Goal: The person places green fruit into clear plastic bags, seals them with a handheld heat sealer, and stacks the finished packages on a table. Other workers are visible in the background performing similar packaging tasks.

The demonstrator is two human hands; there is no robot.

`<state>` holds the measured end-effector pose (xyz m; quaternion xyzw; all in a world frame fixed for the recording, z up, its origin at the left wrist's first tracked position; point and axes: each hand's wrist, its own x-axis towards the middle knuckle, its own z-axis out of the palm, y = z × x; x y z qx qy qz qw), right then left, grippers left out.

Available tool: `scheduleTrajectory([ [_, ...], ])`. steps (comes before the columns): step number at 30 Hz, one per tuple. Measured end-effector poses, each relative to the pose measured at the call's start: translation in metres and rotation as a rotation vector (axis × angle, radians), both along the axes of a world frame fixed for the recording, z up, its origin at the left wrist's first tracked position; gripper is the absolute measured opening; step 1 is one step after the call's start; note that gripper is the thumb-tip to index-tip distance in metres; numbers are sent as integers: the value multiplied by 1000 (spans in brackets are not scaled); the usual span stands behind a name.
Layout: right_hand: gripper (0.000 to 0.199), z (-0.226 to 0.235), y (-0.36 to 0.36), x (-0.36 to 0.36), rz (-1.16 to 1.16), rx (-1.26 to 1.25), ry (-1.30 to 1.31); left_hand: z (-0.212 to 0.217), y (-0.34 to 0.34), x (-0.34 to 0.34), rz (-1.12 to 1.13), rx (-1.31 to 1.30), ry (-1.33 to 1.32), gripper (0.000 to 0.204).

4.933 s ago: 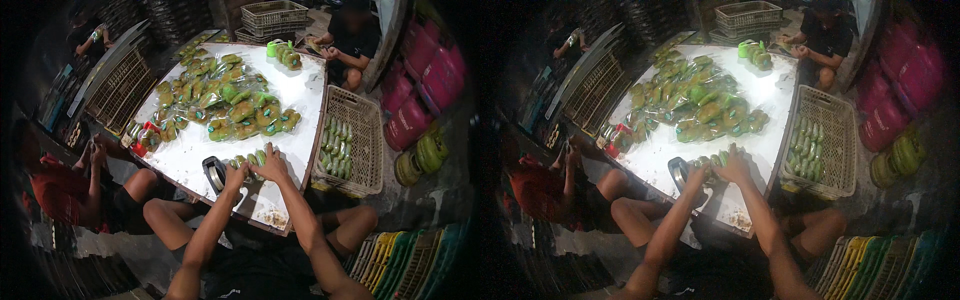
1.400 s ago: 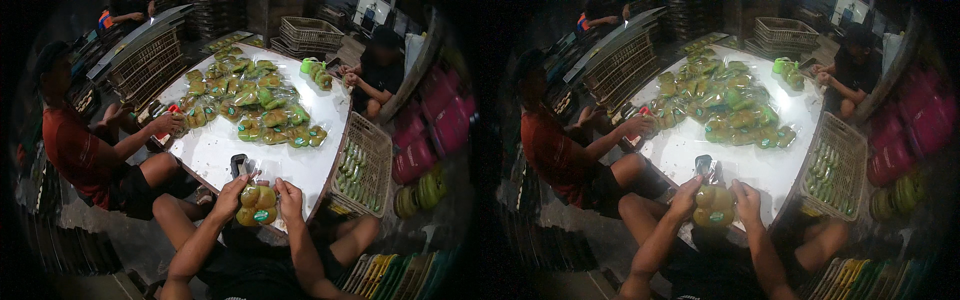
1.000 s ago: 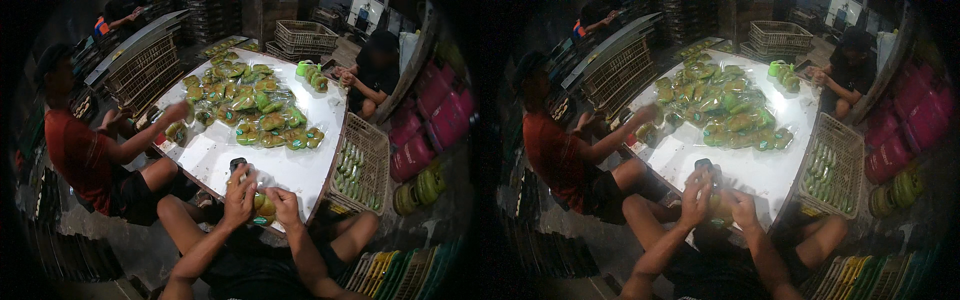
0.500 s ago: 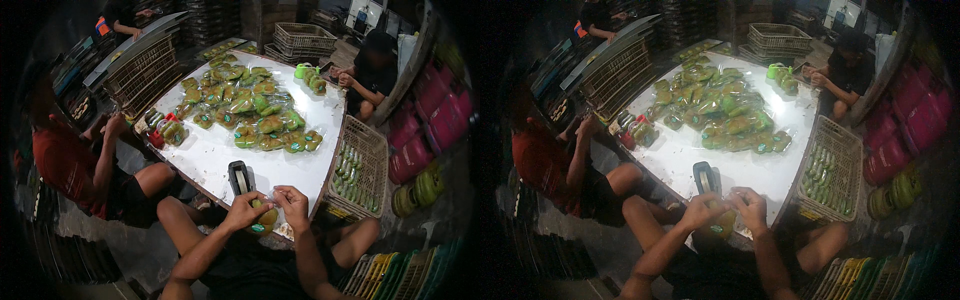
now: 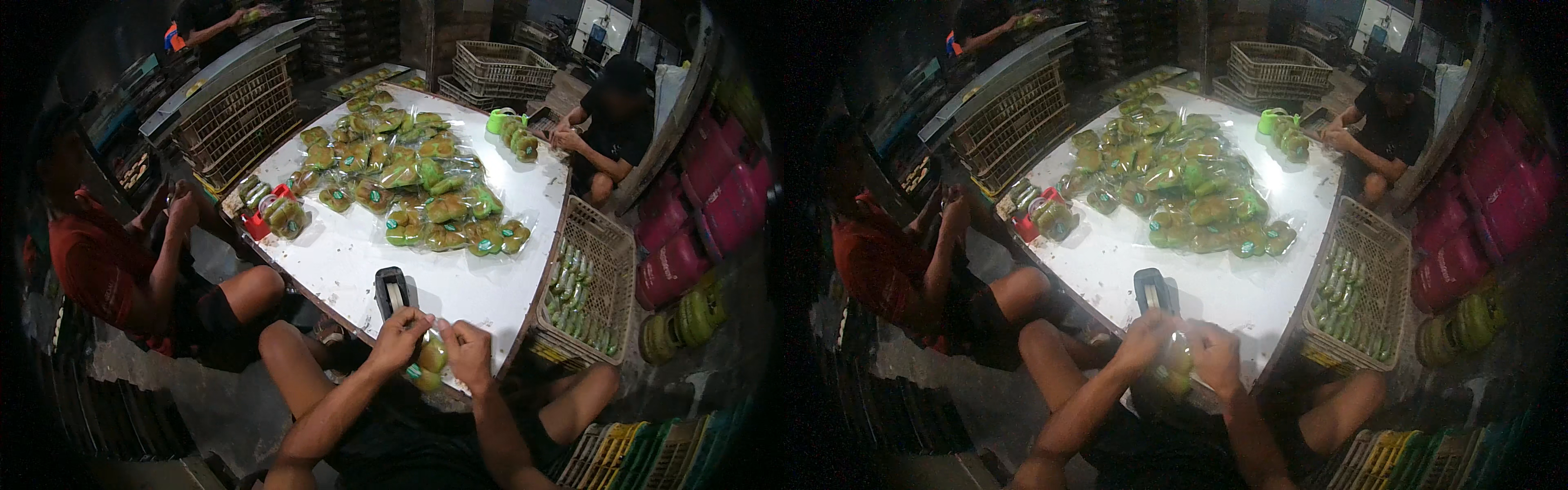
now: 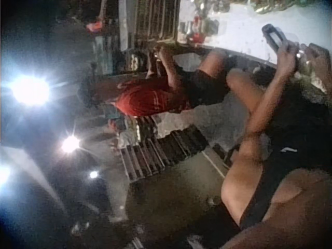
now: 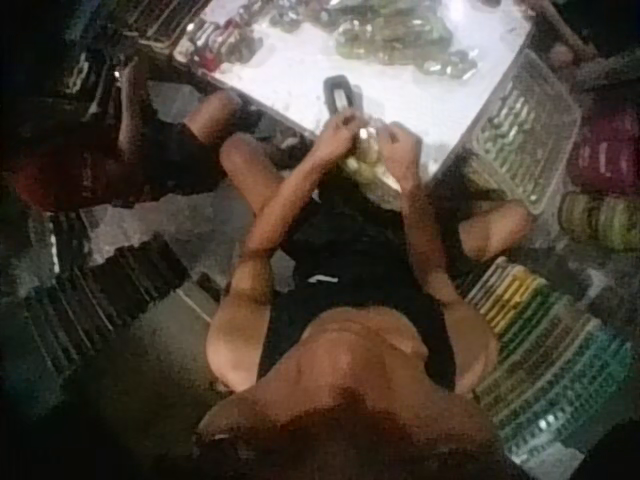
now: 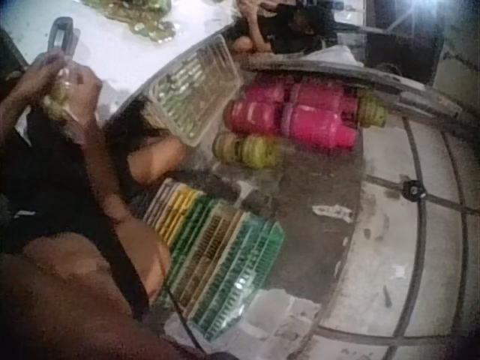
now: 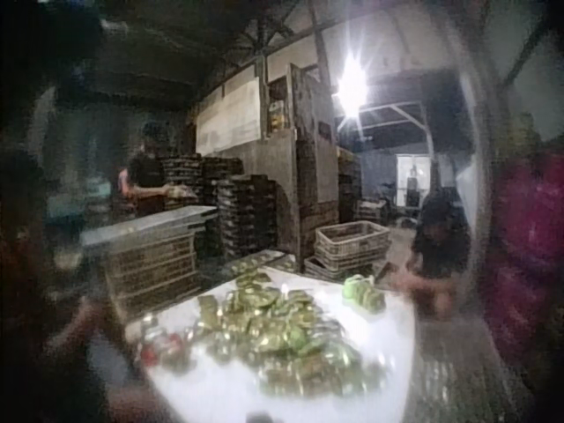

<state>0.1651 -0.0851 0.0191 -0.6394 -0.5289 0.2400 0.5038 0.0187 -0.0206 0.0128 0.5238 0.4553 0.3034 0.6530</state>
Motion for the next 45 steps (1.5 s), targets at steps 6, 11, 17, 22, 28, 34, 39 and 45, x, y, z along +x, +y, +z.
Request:
scheduleTrajectory([
  [6,36,-49,-1,-30,226,-98,908,5,0,9,259,764,53,18],
  [11,69,-32,16,-45,168,-39,1046,-11,14,4,303,503,16,43],
  [17,50,-74,51,-33,-55,-66,823,26,20,-17,187,-470,-482,43],
  [22,26,-186,55,-32,-19,-399,266,14,37,-37,321,-299,-491,40],
  [28,24,-84,31,-38,51,-294,103,24,36,-51,307,-236,-547,40],
  [34,24,-134,60,-33,167,-497,241,27,38,-48,246,-224,-522,42],
  [39,18,-94,27,-34,253,-311,324,20,37,-55,268,-233,-492,39],
  [45,20,-95,22,18,385,-382,-340,17,31,-50,84,-189,-393,57],
])
